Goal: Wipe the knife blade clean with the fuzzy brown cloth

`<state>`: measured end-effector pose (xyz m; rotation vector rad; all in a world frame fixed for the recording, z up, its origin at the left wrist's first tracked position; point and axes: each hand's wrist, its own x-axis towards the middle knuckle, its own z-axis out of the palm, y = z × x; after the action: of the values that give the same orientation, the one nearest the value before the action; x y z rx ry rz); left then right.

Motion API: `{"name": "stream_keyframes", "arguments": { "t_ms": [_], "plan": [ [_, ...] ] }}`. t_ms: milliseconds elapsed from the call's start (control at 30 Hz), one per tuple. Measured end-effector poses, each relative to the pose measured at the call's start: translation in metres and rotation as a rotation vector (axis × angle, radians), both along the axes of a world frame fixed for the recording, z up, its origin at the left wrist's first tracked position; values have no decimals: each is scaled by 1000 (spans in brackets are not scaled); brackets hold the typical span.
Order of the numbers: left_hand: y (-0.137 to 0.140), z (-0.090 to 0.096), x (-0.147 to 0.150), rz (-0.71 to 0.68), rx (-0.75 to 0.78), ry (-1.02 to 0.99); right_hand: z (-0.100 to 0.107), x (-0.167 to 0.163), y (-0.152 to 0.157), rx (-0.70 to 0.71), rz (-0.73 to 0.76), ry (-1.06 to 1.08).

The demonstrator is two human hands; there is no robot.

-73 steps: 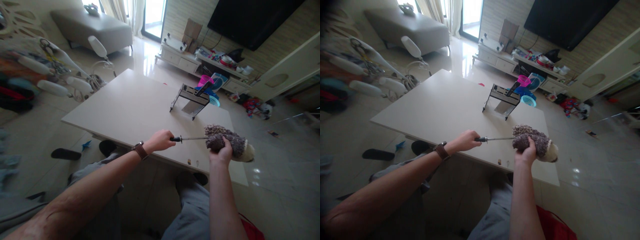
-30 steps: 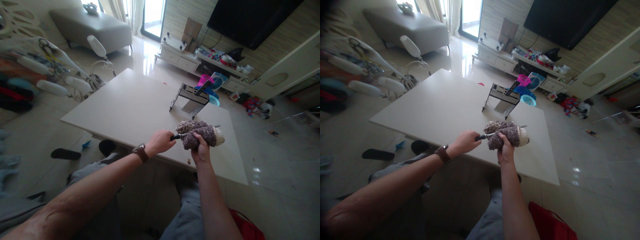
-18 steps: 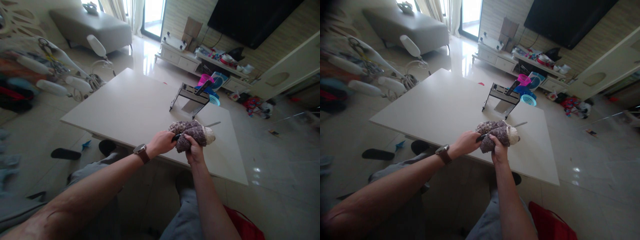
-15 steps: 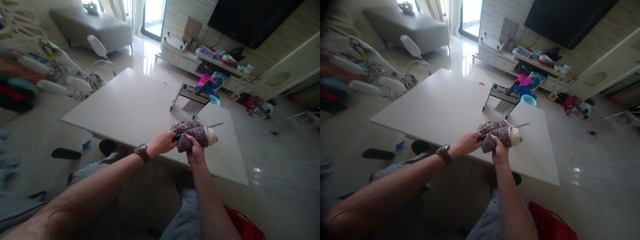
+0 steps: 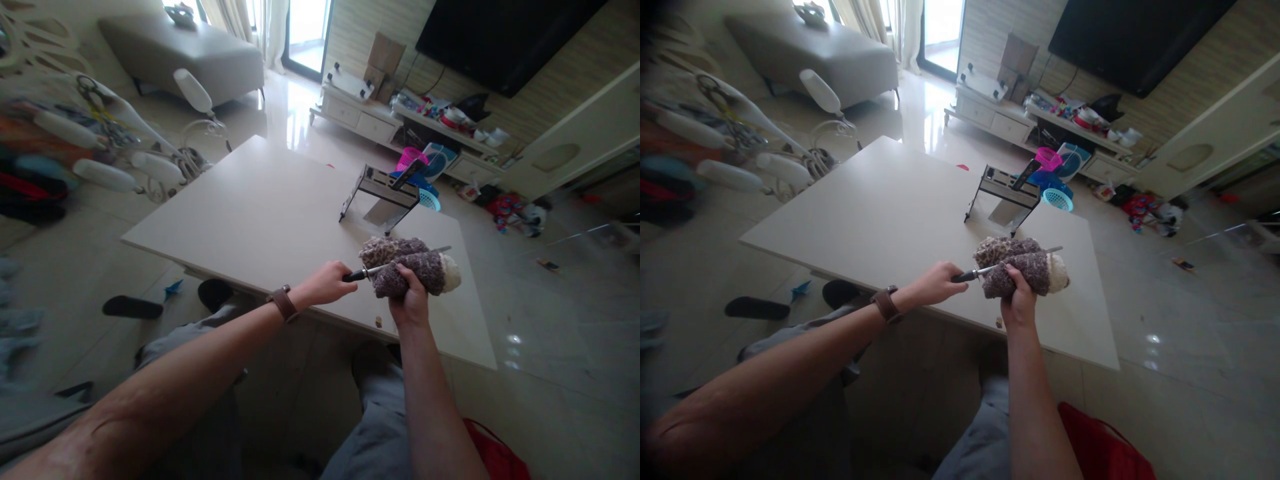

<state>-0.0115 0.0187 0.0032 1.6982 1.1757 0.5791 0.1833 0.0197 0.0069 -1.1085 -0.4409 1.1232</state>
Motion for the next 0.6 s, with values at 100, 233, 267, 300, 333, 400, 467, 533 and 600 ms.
{"name": "stream_keyframes", "arguments": {
  "t_ms": [100, 233, 267, 300, 333, 400, 467, 533, 600],
  "plan": [
    [1, -1, 0, -51, -92, -157, 3, -12, -8, -27, 93, -13],
    [0, -1, 1, -90, -277, -307, 5, -24, -15, -20, 168, -46],
    [0, 0, 2, -92, -333, -334, 5, -25, -15, -19, 181, -53],
    [-1, 0, 3, -92, -385, -361, 5, -25, -15, -19, 187, -63],
    [-1, 0, 3, -92, -428, -388, 4, -25, -15, -19, 185, -74],
    [-2, 0, 4, -93, -483, -437, 2, -24, -14, -23, 157, -96],
    [-2, 0, 4, -104, -492, -456, -1, -24, -13, -26, 110, -113],
    [-1, 0, 4, -121, -472, -446, -4, -24, -12, -22, 64, -133],
    [1, 1, 3, -129, -434, -417, -5, -24, -11, -9, 28, -160]
  ]
}}
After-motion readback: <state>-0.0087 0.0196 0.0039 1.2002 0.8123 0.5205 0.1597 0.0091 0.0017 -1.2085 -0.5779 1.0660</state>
